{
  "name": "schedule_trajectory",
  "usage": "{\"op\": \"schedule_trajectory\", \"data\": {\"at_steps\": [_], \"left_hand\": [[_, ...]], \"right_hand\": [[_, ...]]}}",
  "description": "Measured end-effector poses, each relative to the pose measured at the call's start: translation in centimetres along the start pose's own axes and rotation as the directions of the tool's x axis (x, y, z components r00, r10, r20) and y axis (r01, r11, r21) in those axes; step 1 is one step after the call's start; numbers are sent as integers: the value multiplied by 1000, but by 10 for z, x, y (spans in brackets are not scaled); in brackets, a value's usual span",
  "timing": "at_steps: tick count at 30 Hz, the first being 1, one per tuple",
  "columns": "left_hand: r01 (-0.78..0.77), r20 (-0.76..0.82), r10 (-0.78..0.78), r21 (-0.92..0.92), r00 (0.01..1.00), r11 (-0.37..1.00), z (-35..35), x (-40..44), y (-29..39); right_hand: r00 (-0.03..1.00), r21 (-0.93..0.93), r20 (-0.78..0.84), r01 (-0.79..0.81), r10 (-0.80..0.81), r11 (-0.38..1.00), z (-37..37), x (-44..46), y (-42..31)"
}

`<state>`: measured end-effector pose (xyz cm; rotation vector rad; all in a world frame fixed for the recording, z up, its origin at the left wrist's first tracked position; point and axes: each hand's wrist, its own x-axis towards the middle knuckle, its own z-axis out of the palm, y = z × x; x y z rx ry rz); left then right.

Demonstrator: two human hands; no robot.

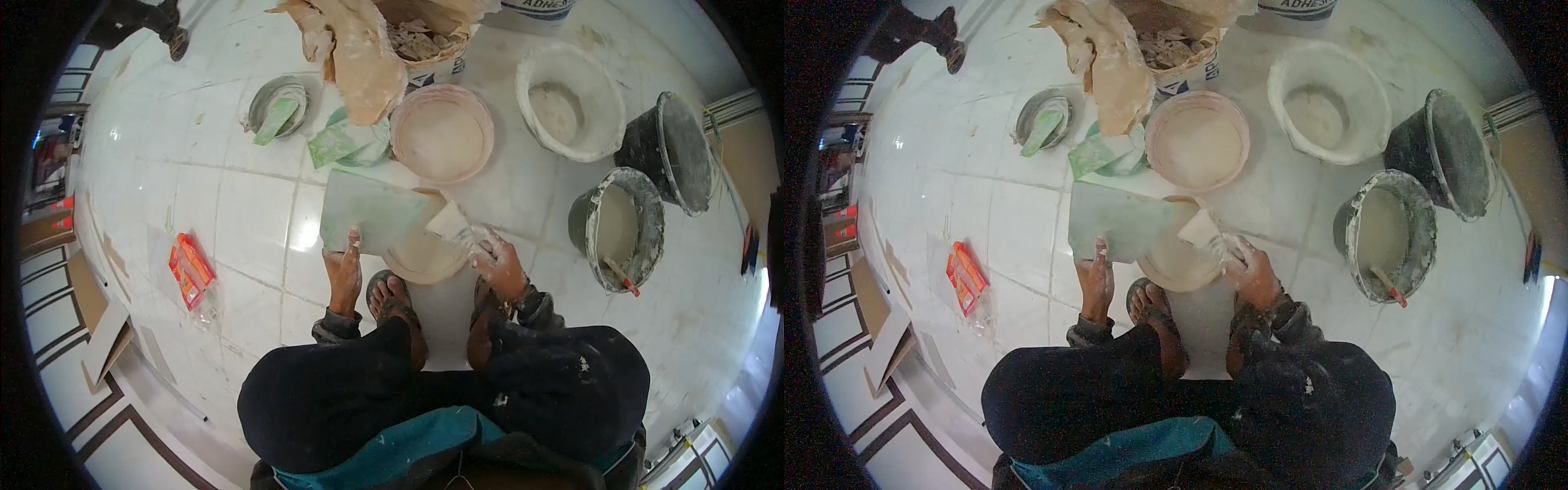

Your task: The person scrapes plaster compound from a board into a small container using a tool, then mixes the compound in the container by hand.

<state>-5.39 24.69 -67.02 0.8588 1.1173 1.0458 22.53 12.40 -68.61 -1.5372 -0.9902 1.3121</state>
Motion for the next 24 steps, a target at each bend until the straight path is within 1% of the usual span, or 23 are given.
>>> {"op": "schedule_trajectory", "data": {"at_steps": [1, 2, 3, 4, 5, 6, 7, 8, 9, 10, 11, 12, 13, 14, 16, 18, 20, 21, 23, 24], "left_hand": [[-25, -45, 29, 98, 999, 995, 0, 0, 1], [-46, -87, 64, 194, 994, 980, 3, 0, 2], [-43, -80, 60, 193, 995, 980, 3, 0, 0], [-73, -78, 96, 261, 992, 962, 3, -1, -2], [-102, -70, 132, 329, 989, 939, 8, -3, 1], [-98, -56, 123, 328, 991, 940, 12, -6, 5], [-95, -8, 109, 431, 994, 897, 16, -11, 10], [-100, 40, 94, 528, 995, 844, 22, -14, 13], [-102, 54, 86, 526, 995, 844, 25, -16, 11], [-135, 92, 100, 550, 991, 824, 28, -18, 10], [-168, 127, 115, 573, 985, 802, 30, -20, 8], [-170, 134, 113, 573, 985, 801, 30, -20, 8], [-196, 181, 110, 581, 977, 789, 29, -20, 8], [-222, 226, 106, 588, 968, 777, 27, -20, 8], [-212, 232, 86, 598, 969, 773, 27, -22, 5], [-202, 237, 68, 604, 969, 771, 25, -22, 3], [-260, 295, 73, 670, 953, 695, 24, -21, 4], [-261, 295, 74, 670, 953, 695, 26, -21, 6], [-226, 289, 47, 628, 956, 745, 30, -22, 9], [-229, 291, 48, 628, 955, 744, 29, -20, 8]], "right_hand": [[994, 162, 69, -95, 85, 982, -4, 1, 2], [994, 163, 62, -97, 88, 982, -8, 3, -5], [994, 130, 87, -77, 66, 988, -13, 3, -18], [993, 99, 112, -58, 47, 993, -16, 4, -25], [994, 101, 99, -62, 52, 993, -15, 6, -23], [995, 59, 96, -27, 21, 998, -13, 8, -21], [996, 16, 94, 8, -9, 1000, -11, 10, -19], [997, 16, 77, 4, -5, 1000, -9, 12, -19], [996, 89, 94, -9, 0, 996, -5, 16, -21], [994, 162, 113, -21, 2, 987, -5, 18, -21], [995, 164, 103, -21, 4, 986, -6, 18, -17], [995, 114, 100, -11, -1, 993, -5, 19, -12], [995, 65, 98, -1, -6, 998, -4, 19, -7], [995, 69, 96, -1, -6, 998, -4, 17, -11], [991, 42, 125, -52, 47, 998, -6, 12, -32], [991, 51, 134, -32, 25, 998, -9, 9, -42], [990, 59, 144, -11, 3, 998, -11, 6, -53], [988, 66, 151, -46, 35, 997, -11, 5, -59], [985, 73, 156, -79, 67, 994, -13, 2, -69], [984, 120, 168, -72, 51, 990, -14, 0, -73]]}}
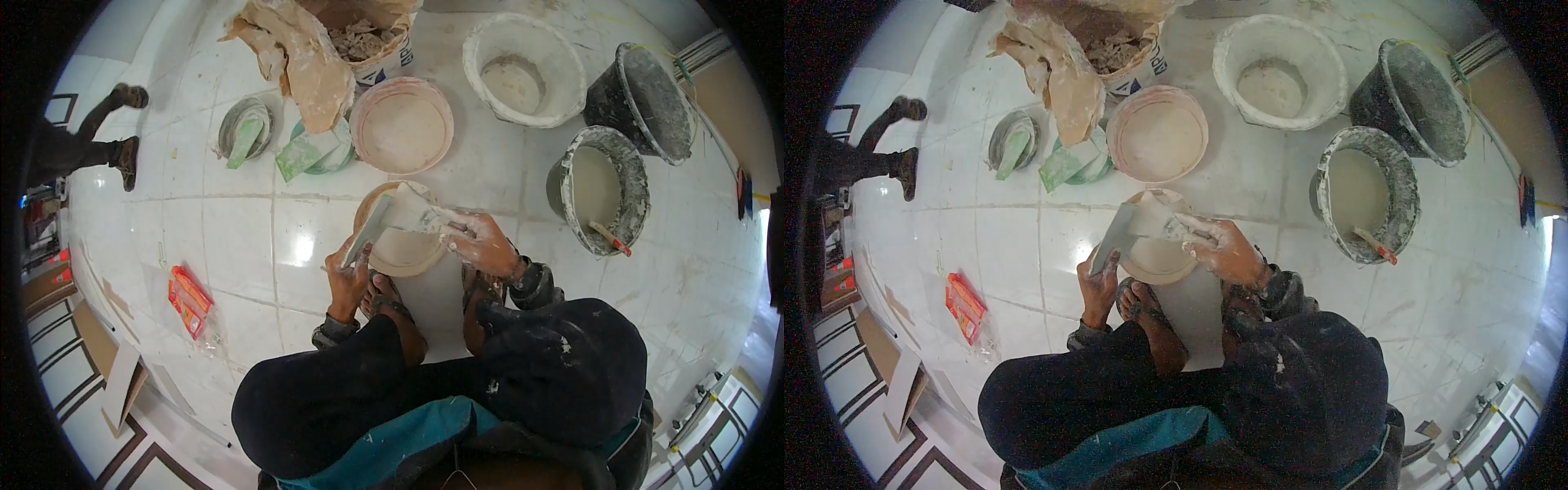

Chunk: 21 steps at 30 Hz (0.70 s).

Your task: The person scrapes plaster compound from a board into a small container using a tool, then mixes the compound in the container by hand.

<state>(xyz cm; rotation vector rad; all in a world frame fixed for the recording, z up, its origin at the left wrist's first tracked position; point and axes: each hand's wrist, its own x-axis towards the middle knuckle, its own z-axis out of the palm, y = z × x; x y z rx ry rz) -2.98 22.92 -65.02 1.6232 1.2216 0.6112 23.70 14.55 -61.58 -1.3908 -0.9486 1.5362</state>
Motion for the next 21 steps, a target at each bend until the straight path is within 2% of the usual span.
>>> {"op": "schedule_trajectory", "data": {"at_steps": [2, 3, 5, 6, 8, 9, 10, 12, 13, 17, 19, 21], "left_hand": [[-129, -1, 130, 103, 991, 986, -2, 2, -6], [-132, -3, 133, 105, 991, 986, -2, 1, -7], [36, -124, -44, -67, 991, 997, -2, -1, -8], [34, -127, -42, -65, 991, 997, -2, 0, -11], [100, -206, -235, -514, 950, 852, -2, 5, -16], [92, -149, -228, -610, 962, 787, -6, 6, -16], [89, -156, -228, -607, 961, 789, -10, 8, -15], [98, -104, -276, -770, 955, 630, -15, 10, -14], [94, -110, -277, -771, 955, 630, -16, 11, -14], [81, -115, -276, -790, 954, 607, -16, 11, -9], [80, -104, -270, -802, 957, 591, -14, 10, -8], [92, -82, -247, -780, 965, 619, -13, 9, -8]], "right_hand": [[1000, 46, 14, 16, -17, 999, -2, -3, -6], [1000, 114, 8, 8, -9, 993, -5, -5, -8], [1000, 184, 5, 4, -5, 983, -11, -5, -8], [999, 183, -10, 36, -35, 983, -16, -4, -8], [997, 180, -22, 73, -71, 981, -24, -4, -6], [999, 168, -2, 46, -47, 985, -27, -5, -1], [1000, 155, 18, 19, -22, 988, -27, -5, 4], [999, 223, 20, 27, -33, 975, -24, -7, 20], [999, 288, 15, 34, -40, 957, -23, -7, 28], [997, 307, -36, 70, -63, 949, -13, -3, 36], [998, 237, 2, 64, -66, 970, -13, -2, 32], [998, 258, 36, 32, -43, 966, -17, 1, 36]]}}
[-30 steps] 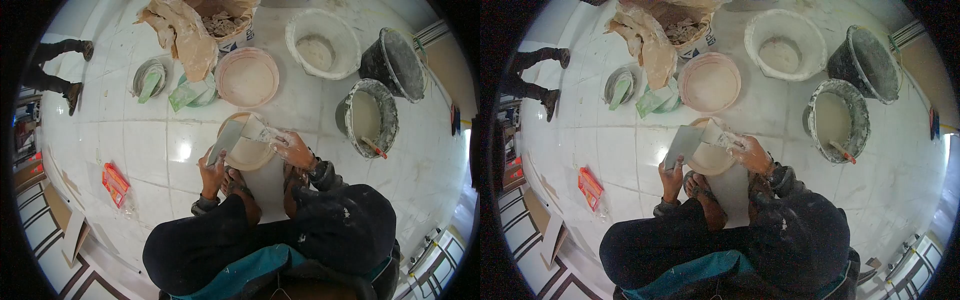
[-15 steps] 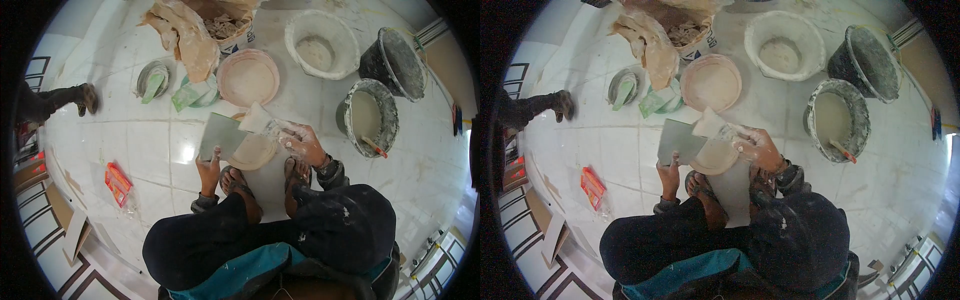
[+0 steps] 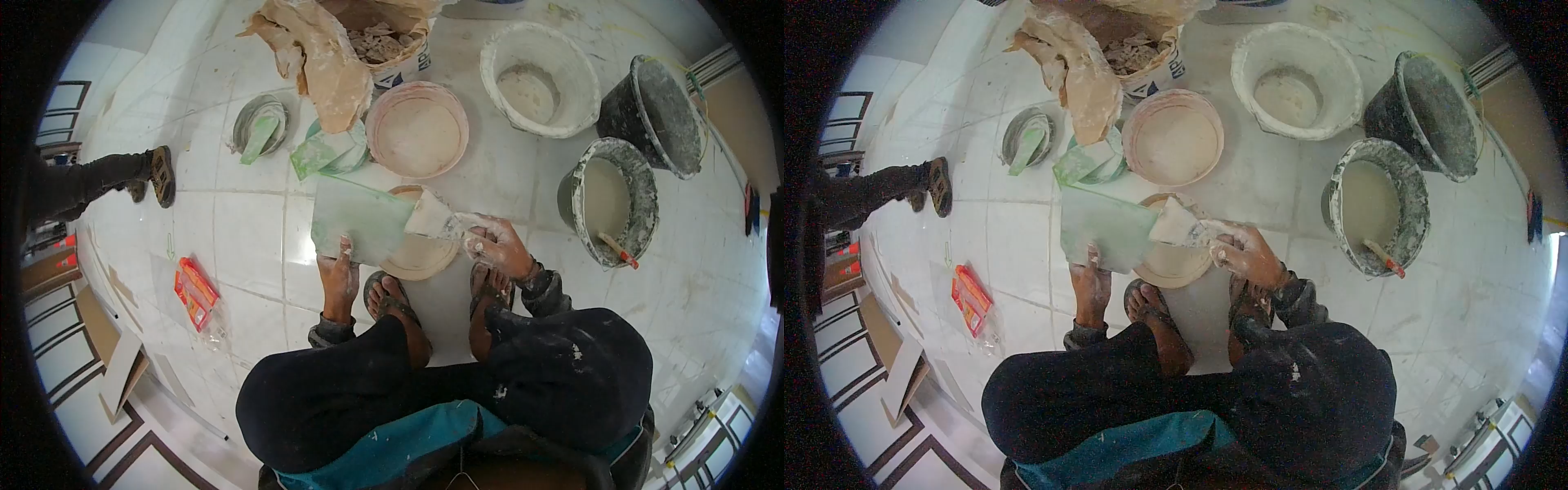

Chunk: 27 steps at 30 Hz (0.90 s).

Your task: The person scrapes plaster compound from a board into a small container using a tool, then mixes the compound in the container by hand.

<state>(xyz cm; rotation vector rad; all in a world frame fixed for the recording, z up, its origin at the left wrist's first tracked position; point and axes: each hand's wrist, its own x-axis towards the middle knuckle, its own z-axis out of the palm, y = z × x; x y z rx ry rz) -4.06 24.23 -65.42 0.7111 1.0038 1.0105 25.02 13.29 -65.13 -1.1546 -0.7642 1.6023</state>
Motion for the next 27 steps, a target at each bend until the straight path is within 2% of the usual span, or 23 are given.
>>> {"op": "schedule_trajectory", "data": {"at_steps": [1, 3, 4, 6, 8, 10, 11, 13, 15, 16, 18, 19, 20, 21, 23, 25, 27], "left_hand": [[2, 1, -2, 1, 1000, 1000, -1, -1, 1], [-19, 67, 4, 224, 998, 974, -2, -3, 4], [-16, 68, 1, 223, 998, 975, -3, -4, 5], [-60, 158, -39, 574, 987, 817, -4, -6, 7], [-66, 188, -52, 568, 981, 820, -2, -6, 4], [-72, 216, -62, 561, 974, 824, 2, -5, 2], [-66, 196, -44, 520, 980, 851, 5, -4, 2], [-67, 169, -17, 479, 985, 875, 8, -2, 1], [17, 115, -31, 117, 993, 993, 5, 1, -3], [9, 104, -21, 119, 994, 993, 2, 2, -6], [154, 4, -156, -182, 988, 971, -6, 5, -12], [140, -16, -145, -183, 989, 973, -11, 5, -16], [184, -2, -189, -216, 982, 959, -15, 7, -19], [230, 17, -233, -250, 972, 941, -17, 8, -22], [208, 42, -204, -262, 978, 943, -19, 7, -27], [186, 83, -172, -211, 982, 960, -19, 6, -29], [192, 53, -186, -142, 981, 971, -5, 5, -21]], "right_hand": [[999, 21, 28, -31, 31, 999, -2, 0, 2], [999, 20, 29, -30, 29, 999, 1, 1, -7], [999, 20, 32, -28, 28, 999, 3, 1, -12], [999, 2, 40, -18, 18, 1000, 6, 3, -18], [999, -13, 47, -6, 7, 1000, 8, 7, -21], [997, 134, 62, 33, -41, 990, 7, 10, -23], [997, 134, 63, 32, -41, 991, 3, 11, -23], [997, 297, 51, 41, -58, 954, -9, 11, -24], [999, 317, 18, 29, -37, 948, -16, 7, -22], [1000, 337, -19, 15, -9, 942, -16, 4, -20], [998, 280, 57, -28, 12, 960, -14, -4, -20], [993, 220, 114, -60, 35, 974, -9, -6, -19], [992, 211, 114, 25, -50, 977, 0, -4, -15], [990, 210, 133, 19, -48, 977, 5, -4, -14], [970, 152, 217, -147, 112, 977, 11, -5, -14], [961, 156, 241, -175, 134, 972, 15, -4, -5], [954, 187, 282, -154, 97, 970, 19, -3, 0]]}}
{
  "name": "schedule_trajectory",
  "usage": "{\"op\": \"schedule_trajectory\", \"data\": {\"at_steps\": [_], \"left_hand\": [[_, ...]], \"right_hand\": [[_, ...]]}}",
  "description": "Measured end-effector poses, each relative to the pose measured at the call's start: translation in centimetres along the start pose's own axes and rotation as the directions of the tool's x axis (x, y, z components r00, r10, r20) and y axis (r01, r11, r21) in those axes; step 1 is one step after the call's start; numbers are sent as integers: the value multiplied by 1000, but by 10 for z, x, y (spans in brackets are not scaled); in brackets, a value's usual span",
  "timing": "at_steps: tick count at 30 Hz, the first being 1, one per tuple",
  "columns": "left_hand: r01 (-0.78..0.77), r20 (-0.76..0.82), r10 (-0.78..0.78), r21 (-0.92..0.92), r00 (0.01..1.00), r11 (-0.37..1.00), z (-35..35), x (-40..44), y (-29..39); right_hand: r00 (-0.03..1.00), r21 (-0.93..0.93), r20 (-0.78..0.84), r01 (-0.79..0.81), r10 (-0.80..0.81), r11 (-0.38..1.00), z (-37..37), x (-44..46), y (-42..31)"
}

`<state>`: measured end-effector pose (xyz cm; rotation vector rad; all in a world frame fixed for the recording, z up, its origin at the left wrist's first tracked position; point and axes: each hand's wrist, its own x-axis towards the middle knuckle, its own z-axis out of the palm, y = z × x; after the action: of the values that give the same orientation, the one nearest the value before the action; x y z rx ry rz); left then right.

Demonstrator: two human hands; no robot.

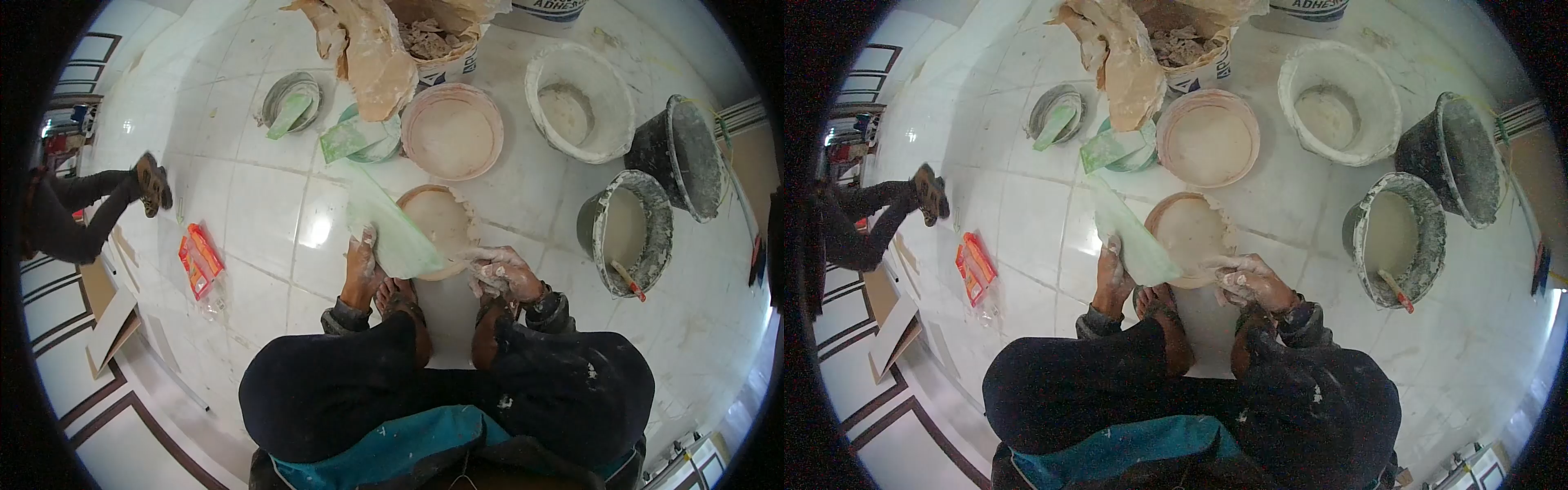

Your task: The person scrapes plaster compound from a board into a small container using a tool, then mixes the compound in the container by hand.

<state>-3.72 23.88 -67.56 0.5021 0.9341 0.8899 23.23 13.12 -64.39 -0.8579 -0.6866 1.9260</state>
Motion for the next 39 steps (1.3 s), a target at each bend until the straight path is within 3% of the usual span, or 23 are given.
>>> {"op": "schedule_trajectory", "data": {"at_steps": [2, 4, 7, 10, 11, 12, 13, 15, 17, 19, 20, 21, 22, 23, 24, 25, 27, 29, 32, 33, 36, 37, 39], "left_hand": [[13, -30, -11, 72, 999, 997, 10, -4, 7], [-35, 152, -41, 466, 988, 884, 14, -7, 11], [-104, 221, -66, 677, 973, 728, 26, -10, 11], [-64, 49, 44, 563, 998, 824, 20, -10, 12], [-72, 50, 53, 563, 997, 823, 22, -9, 16], [-105, 6, 119, 517, 993, 849, 25, -8, 24], [-142, -45, 185, 473, 982, 870, 26, -8, 31], [-139, -41, 196, 564, 980, 814, 14, -5, 36], [-131, 28, 150, 651, 988, 748, -7, -1, 38], [-268, 123, 266, 735, 956, 623, -54, 15, 4], [-227, 99, 220, 683, 971, 694, -32, 5, 15], [-180, 74, 172, 627, 982, 758, -9, -5, 25], [-222, 92, 224, 707, 970, 671, -11, -5, 18], [-255, 110, 275, 779, 955, 573, -10, -5, 14], [-176, 41, 220, 748, 975, 640, -12, -3, 9], [-123, 65, 111, 729, 992, 673, -7, -6, 17], [-80, 98, 14, 711, 995, 699, -4, -1, 21], [-153, 375, -176, 700, 910, 698, -16, 7, 6], [-169, 333, -125, 725, 935, 668, 14, -10, 12], [-55, 317, -238, 697, 918, 715, 25, -14, 19], [-114, 398, -223, 667, 890, 736, 20, -9, 13], [-119, 403, -223, 668, 887, 735, 22, -9, 13], [-167, 389, -154, 675, 908, 719, 30, -14, 17]], "right_hand": [[999, 34, -12, 43, -43, 999, 2, 1, 2], [996, 66, -34, 87, -85, 994, 4, 3, 2], [961, 185, -145, 262, -237, 947, -5, 12, -4], [948, -24, -302, 100, -102, 995, -17, 12, -13], [908, -471, -294, 135, -299, 872, -25, 15, -4], [861, -818, -193, 125, -471, 562, -30, 20, 1], [863, -817, -177, 140, -474, 560, -31, 20, 10], [922, -962, -103, 2, -373, 271, -20, 13, 26], [947, -968, -186, -129, -264, 217, -2, 12, 38], [979, -999, 10, 3, -205, -33, -3, 22, 52], [982, -986, 83, 56, -169, -157, -12, 27, 68], [960, -985, 118, 80, -253, -155, -19, 27, 84], [967, -974, 82, 27, -241, -225, -27, 27, 93], [960, -974, 110, 52, -258, -223, -23, 26, 87], [955, -975, 120, 61, -272, -215, -24, 22, 81], [915, -931, -43, 108, -401, 349, -13, 26, 73], [888, -584, -227, 205, -401, 786, -3, 34, 38], [928, -477, -224, 161, -297, 864, -7, 36, 6], [873, -459, -380, 108, -305, 882, -18, 44, 0], [871, -464, -377, 116, -314, 878, -20, 44, -1], [909, -504, -320, 75, -267, 860, -16, 47, 3], [836, -708, -285, 146, -468, 691, -10, 50, 8], [739, -866, -204, 170, -642, 471, -9, 51, 13]]}}
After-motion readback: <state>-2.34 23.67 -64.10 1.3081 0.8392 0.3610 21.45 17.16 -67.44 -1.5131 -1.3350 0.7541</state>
